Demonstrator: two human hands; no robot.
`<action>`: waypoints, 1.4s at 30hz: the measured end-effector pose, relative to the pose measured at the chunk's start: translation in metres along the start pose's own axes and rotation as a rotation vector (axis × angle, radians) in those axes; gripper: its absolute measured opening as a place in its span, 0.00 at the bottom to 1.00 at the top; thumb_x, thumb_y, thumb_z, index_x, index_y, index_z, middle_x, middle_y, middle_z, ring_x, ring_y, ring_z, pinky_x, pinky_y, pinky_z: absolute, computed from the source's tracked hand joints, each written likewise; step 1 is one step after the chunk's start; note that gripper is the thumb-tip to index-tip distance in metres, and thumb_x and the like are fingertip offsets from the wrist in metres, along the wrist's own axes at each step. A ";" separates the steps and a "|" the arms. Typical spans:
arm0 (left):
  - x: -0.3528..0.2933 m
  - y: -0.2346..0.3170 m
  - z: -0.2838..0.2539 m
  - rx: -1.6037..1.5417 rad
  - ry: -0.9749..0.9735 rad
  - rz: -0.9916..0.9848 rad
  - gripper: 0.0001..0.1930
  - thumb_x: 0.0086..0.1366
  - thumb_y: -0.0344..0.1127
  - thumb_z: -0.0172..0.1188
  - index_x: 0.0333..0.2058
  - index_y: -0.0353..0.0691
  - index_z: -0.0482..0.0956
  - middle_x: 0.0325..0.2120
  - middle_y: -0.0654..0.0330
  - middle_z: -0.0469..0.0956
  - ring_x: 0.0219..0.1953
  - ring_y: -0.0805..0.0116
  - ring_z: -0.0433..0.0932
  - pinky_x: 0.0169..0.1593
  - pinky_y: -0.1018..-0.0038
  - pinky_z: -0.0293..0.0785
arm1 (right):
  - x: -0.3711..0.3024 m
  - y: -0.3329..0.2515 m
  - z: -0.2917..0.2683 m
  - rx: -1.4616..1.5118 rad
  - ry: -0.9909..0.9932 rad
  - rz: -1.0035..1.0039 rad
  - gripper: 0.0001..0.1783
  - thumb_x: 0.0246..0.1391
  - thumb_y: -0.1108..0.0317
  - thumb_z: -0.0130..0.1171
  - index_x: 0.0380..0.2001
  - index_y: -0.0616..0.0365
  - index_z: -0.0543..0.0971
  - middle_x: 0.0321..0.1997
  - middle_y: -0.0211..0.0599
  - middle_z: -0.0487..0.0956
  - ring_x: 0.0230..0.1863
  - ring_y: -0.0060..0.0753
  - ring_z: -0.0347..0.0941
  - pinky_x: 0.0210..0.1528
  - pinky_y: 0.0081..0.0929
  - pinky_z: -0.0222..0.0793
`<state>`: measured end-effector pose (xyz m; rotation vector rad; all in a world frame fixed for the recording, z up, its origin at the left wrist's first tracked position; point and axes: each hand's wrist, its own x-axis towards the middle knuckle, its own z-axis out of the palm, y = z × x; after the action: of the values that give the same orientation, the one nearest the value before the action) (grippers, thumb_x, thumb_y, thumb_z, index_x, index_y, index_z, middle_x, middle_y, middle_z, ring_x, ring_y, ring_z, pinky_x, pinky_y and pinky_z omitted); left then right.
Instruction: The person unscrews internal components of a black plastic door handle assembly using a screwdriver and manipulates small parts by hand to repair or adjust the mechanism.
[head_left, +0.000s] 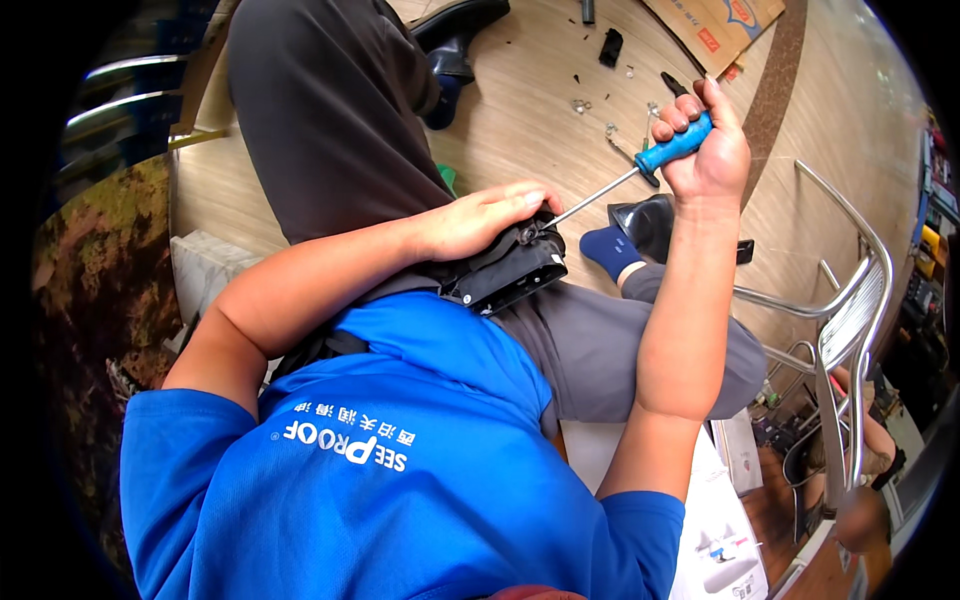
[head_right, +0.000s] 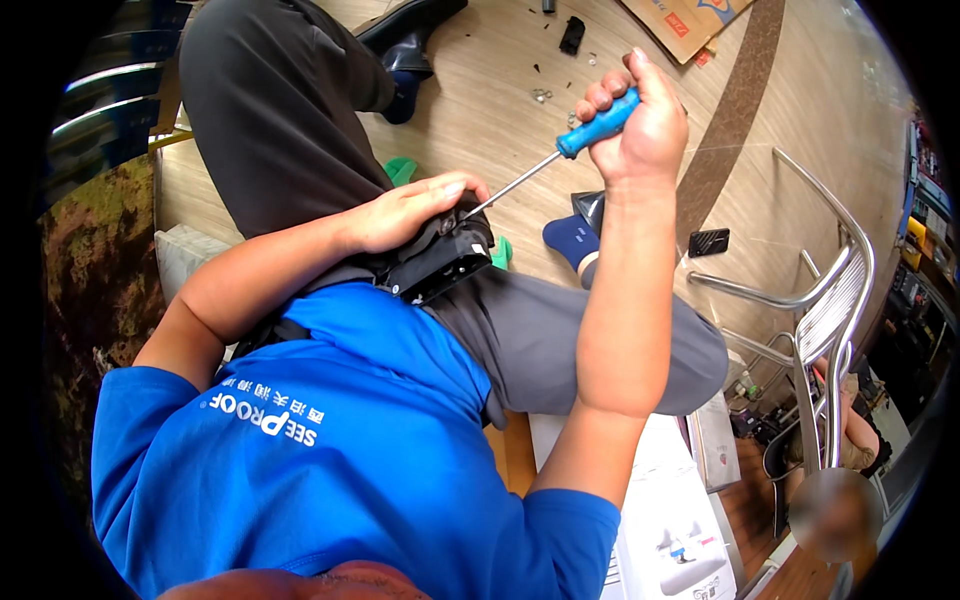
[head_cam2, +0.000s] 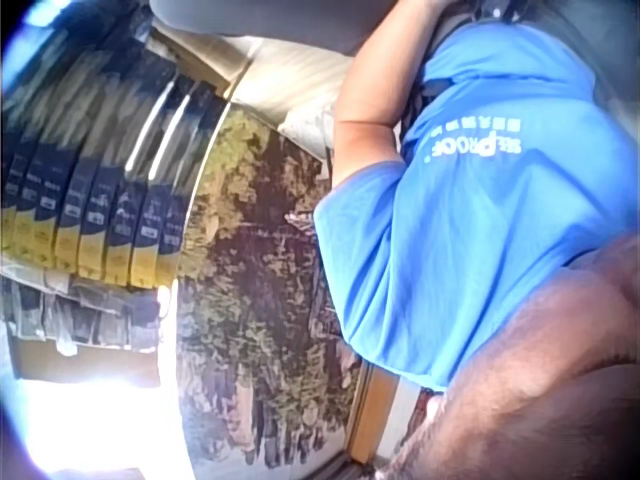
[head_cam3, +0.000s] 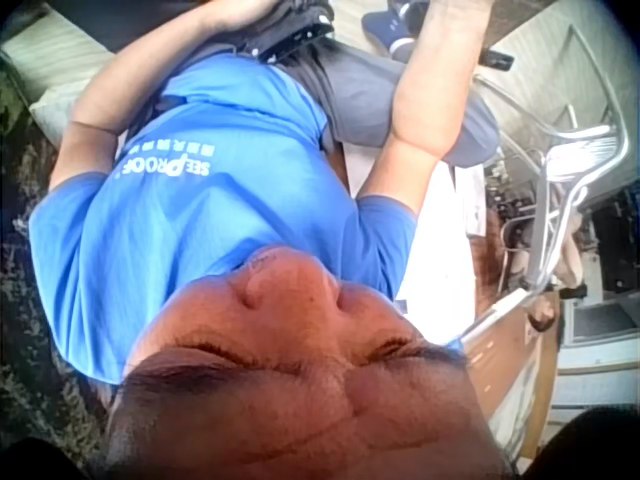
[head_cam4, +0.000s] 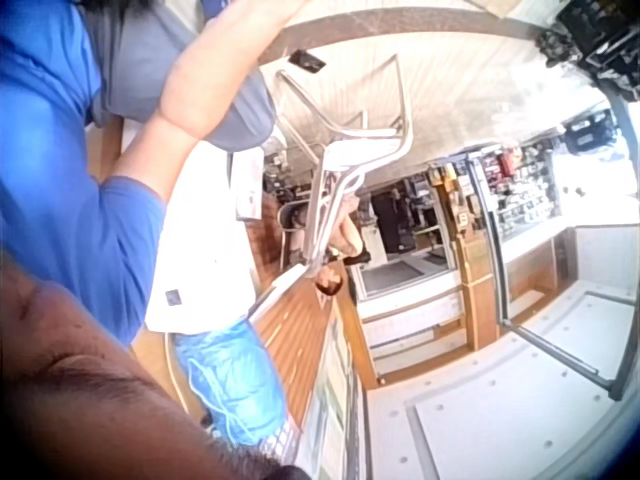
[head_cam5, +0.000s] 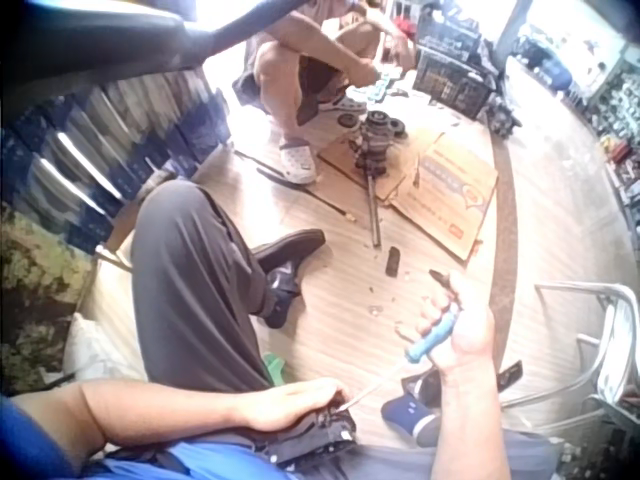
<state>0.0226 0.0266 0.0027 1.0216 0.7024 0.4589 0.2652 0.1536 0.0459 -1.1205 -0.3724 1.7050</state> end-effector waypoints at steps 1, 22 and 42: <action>0.000 -0.001 0.000 -0.001 0.002 0.009 0.23 0.79 0.49 0.36 0.55 0.37 0.70 0.49 0.63 0.70 0.51 0.74 0.67 0.60 0.75 0.60 | -0.001 0.000 0.002 -0.011 0.011 0.008 0.09 0.64 0.63 0.56 0.38 0.55 0.71 0.24 0.32 0.69 0.24 0.31 0.65 0.27 0.37 0.64; 0.002 -0.005 0.005 -0.208 0.024 -0.074 0.26 0.78 0.56 0.37 0.53 0.39 0.71 0.40 0.65 0.72 0.45 0.77 0.69 0.54 0.76 0.66 | -0.015 0.043 0.030 -0.135 0.116 0.023 0.13 0.64 0.59 0.57 0.34 0.58 0.70 0.21 0.35 0.70 0.18 0.33 0.69 0.18 0.35 0.68; 0.001 0.000 0.002 -0.153 0.006 -0.093 0.26 0.77 0.57 0.37 0.56 0.41 0.68 0.42 0.65 0.74 0.45 0.79 0.71 0.53 0.78 0.67 | 0.008 0.010 0.001 -0.057 0.081 -0.040 0.16 0.66 0.57 0.54 0.39 0.61 0.69 0.22 0.36 0.69 0.21 0.34 0.68 0.22 0.35 0.65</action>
<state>0.0252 0.0261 0.0030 0.8410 0.7061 0.4278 0.2586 0.1564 0.0358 -1.2117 -0.3917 1.6172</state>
